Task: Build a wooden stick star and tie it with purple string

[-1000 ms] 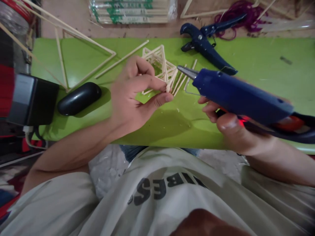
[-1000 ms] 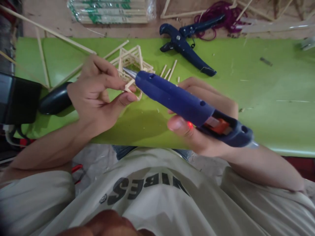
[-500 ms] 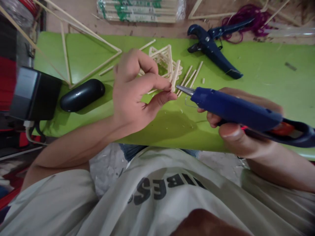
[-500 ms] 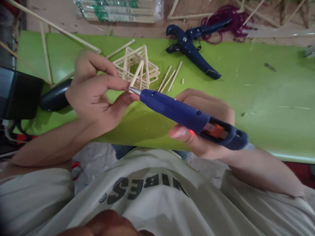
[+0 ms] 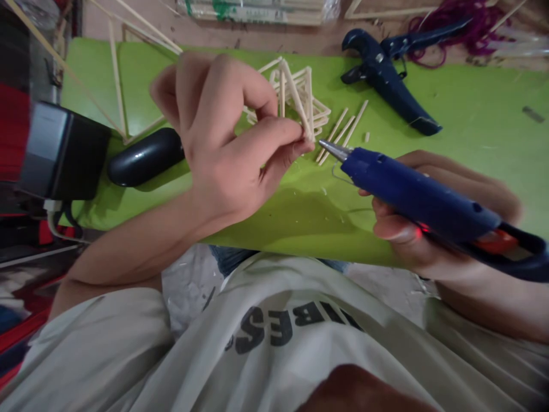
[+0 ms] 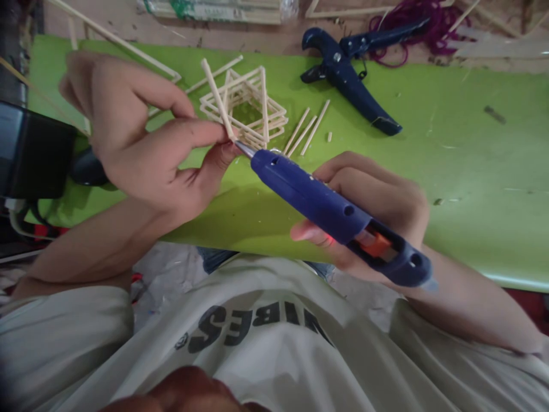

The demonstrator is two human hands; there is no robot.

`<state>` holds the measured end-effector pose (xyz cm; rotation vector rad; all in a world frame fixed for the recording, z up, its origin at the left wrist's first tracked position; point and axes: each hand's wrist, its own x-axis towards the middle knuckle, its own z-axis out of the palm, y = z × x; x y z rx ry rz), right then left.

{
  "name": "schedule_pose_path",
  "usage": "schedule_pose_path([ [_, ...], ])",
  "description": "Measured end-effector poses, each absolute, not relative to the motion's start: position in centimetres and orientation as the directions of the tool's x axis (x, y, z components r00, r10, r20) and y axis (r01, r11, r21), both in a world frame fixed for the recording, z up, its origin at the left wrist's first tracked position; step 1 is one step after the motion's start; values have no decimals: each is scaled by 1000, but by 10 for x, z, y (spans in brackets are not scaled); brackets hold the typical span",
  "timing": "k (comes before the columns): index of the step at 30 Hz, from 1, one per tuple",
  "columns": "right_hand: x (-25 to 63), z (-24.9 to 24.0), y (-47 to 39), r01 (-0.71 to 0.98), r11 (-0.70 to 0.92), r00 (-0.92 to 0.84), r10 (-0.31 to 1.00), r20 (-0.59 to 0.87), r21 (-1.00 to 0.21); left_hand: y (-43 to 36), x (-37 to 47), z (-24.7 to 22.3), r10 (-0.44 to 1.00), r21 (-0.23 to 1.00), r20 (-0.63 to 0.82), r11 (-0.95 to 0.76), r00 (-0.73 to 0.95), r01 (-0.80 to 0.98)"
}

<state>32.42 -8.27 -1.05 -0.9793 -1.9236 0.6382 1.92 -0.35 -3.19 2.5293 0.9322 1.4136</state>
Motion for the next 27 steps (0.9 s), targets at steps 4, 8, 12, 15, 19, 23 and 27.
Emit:
schedule_pose_path([
  [4,322,-9,-88,426,550,-294,835,465,-718,-1,18,-35,360,-21,767,-813,531,581],
  [8,321,-4,-91,460,539,-311,842,440,-706,0,27,-39,343,33,838,-807,424,589],
  [12,322,-2,-89,454,542,-334,839,429,-707,7,36,-48,310,36,881,-798,358,602],
  [15,322,-3,-87,441,561,-356,826,438,-700,10,39,-51,265,24,907,-809,327,588],
  [19,322,1,-89,456,546,-354,836,419,-703,11,45,-51,272,76,924,-819,268,568],
  [23,321,10,-96,491,409,-322,906,275,-769,16,57,-55,158,50,976,-831,148,554],
  [27,322,12,-96,475,417,-346,898,272,-775,22,67,-60,143,77,986,-833,80,548],
])
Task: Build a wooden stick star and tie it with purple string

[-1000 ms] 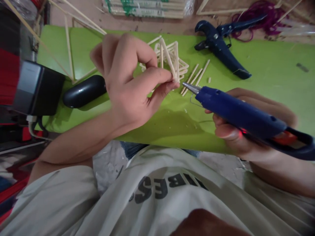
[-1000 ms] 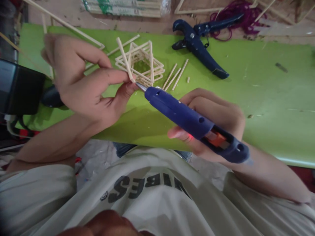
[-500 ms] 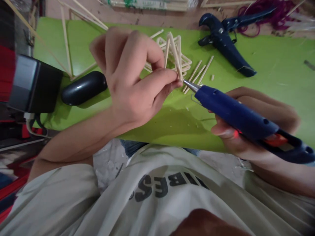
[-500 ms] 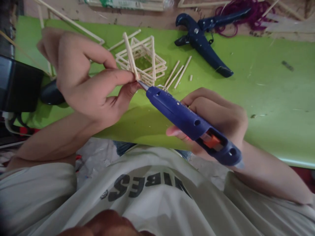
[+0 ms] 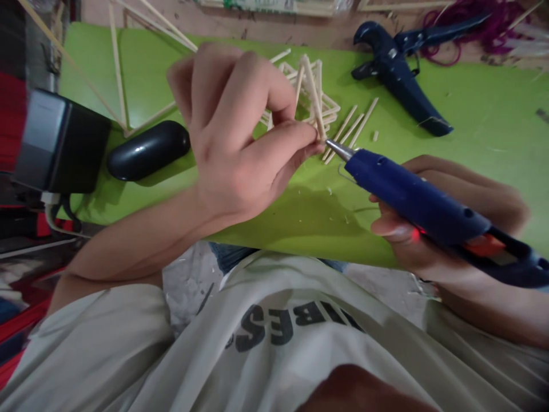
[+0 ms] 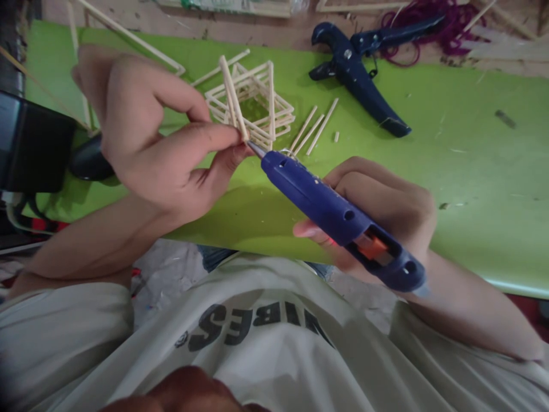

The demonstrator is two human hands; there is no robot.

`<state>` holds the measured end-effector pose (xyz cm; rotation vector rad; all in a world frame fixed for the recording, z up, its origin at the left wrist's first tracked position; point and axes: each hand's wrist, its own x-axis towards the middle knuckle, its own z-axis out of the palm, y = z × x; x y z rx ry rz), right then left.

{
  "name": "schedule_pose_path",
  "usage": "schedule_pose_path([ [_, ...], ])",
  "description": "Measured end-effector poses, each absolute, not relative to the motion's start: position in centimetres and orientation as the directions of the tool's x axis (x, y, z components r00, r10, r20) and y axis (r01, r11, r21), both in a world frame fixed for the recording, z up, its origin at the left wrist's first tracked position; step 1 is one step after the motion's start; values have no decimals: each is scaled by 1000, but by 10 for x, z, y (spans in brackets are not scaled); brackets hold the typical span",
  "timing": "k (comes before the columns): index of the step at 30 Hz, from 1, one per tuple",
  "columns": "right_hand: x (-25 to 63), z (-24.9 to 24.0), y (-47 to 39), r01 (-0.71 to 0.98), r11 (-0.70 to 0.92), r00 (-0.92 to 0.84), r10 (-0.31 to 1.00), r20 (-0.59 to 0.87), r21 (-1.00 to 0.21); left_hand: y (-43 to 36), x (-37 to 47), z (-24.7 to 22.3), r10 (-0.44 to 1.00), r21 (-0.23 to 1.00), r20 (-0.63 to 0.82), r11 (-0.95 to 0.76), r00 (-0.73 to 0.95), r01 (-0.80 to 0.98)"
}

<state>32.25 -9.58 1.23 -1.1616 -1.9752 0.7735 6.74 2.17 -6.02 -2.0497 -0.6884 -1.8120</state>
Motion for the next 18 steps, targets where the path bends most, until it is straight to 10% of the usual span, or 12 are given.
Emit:
schedule_pose_path([
  [7,325,10,-91,481,483,-388,866,316,-731,13,48,-52,255,18,908,-816,331,578],
  [18,319,3,-92,490,465,-333,882,335,-737,20,51,-59,136,-25,962,-823,238,568],
])
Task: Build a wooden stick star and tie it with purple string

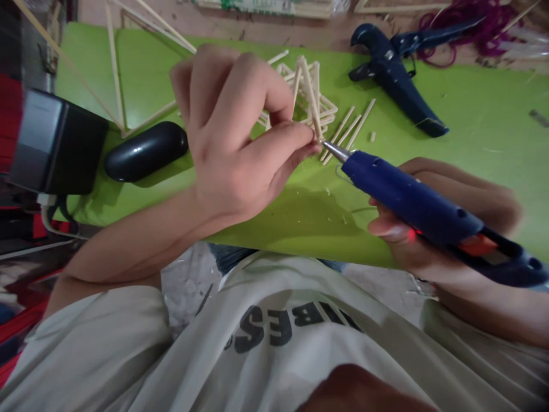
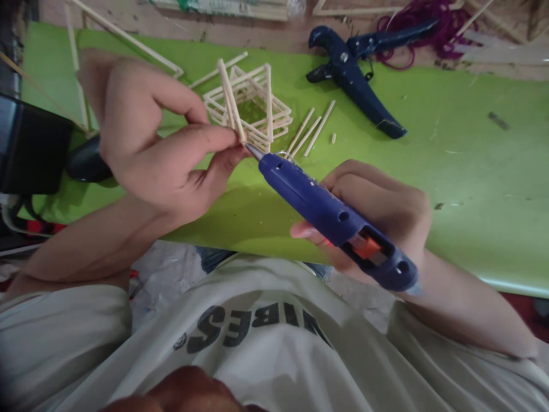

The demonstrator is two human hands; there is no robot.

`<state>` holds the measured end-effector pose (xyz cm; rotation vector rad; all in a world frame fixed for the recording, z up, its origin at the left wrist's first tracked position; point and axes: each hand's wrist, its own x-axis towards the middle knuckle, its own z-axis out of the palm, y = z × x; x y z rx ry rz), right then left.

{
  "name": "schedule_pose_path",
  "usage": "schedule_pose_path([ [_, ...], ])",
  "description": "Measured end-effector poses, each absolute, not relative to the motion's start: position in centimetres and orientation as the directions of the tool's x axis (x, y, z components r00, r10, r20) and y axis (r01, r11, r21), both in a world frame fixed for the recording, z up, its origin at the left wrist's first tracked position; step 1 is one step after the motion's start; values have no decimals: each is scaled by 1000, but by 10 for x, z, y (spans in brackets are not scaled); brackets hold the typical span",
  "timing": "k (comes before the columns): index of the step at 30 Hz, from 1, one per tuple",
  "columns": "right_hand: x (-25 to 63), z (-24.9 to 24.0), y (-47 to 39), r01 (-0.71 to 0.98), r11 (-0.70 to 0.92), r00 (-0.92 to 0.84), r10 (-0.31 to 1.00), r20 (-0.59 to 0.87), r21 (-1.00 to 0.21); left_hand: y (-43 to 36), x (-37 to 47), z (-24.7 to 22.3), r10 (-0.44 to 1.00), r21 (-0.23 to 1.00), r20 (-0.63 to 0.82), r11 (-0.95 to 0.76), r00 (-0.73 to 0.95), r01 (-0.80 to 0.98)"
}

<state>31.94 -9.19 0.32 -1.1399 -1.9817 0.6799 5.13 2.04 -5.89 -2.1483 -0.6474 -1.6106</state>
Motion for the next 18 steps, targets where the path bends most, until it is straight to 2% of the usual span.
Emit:
schedule_pose_path([
  [5,320,6,-93,493,464,-337,882,330,-736,16,50,-53,159,2,960,-830,232,558],
  [10,320,4,-88,454,497,-341,864,370,-740,11,39,-49,258,15,891,-840,374,543],
  [13,319,5,-87,422,528,-368,843,393,-737,12,41,-52,240,50,926,-843,291,536],
  [18,317,8,-93,517,447,-311,892,327,-730,13,51,-54,223,58,943,-842,247,537],
])
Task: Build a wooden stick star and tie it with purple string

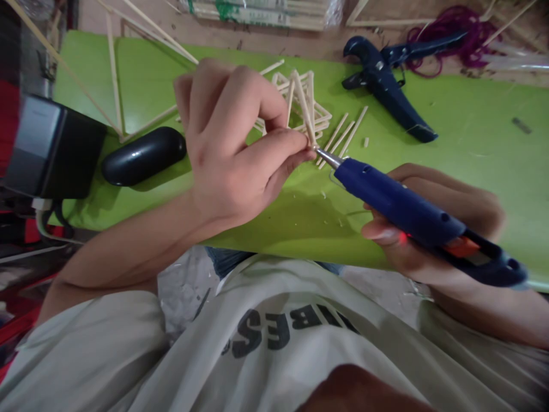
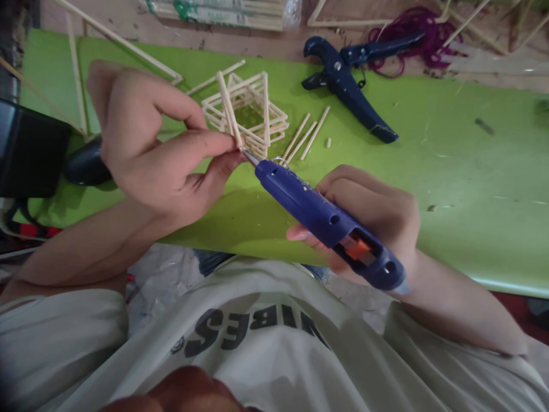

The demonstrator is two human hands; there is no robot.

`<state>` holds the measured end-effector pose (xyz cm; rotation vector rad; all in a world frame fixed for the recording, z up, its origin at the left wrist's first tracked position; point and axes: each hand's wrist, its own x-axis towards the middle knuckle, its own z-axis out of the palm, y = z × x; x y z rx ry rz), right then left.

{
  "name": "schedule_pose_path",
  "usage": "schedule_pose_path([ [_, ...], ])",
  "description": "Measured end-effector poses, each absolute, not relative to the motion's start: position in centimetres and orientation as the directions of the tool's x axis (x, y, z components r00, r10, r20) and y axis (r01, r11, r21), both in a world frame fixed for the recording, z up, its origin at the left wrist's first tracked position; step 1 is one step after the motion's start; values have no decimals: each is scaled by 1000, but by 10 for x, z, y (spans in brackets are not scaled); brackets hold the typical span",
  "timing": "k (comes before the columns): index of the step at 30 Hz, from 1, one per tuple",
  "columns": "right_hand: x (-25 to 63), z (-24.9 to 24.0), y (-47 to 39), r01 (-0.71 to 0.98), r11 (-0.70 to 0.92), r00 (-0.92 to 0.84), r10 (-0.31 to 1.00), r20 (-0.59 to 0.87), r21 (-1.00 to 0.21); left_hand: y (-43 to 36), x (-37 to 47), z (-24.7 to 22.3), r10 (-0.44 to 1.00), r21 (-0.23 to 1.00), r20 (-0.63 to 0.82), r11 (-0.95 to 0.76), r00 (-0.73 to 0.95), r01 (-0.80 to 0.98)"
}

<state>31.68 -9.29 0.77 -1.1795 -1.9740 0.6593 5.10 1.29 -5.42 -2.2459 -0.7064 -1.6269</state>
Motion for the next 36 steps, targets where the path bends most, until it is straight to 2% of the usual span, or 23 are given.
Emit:
schedule_pose_path([
  [4,319,6,-90,487,505,-347,860,373,-712,7,54,-51,271,132,944,-836,190,533],
  [8,318,4,-86,463,568,-361,822,441,-680,3,52,-50,329,172,914,-843,236,510],
  [15,282,13,-84,587,284,-151,958,243,-758,5,52,-51,308,158,927,-839,215,520],
  [22,293,17,-86,582,316,-178,949,262,-749,9,60,-56,261,129,947,-841,186,525],
  [25,310,12,-91,529,440,-277,898,342,-725,9,67,-57,204,133,976,-843,80,521],
  [27,315,10,-92,494,485,-305,874,379,-722,7,70,-56,235,174,971,-831,51,528],
  [29,316,8,-93,506,459,-282,888,363,-730,5,68,-56,319,222,943,-815,94,535],
  [36,316,4,-91,496,502,-280,865,416,-709,7,57,-56,288,160,943,-829,165,537],
])
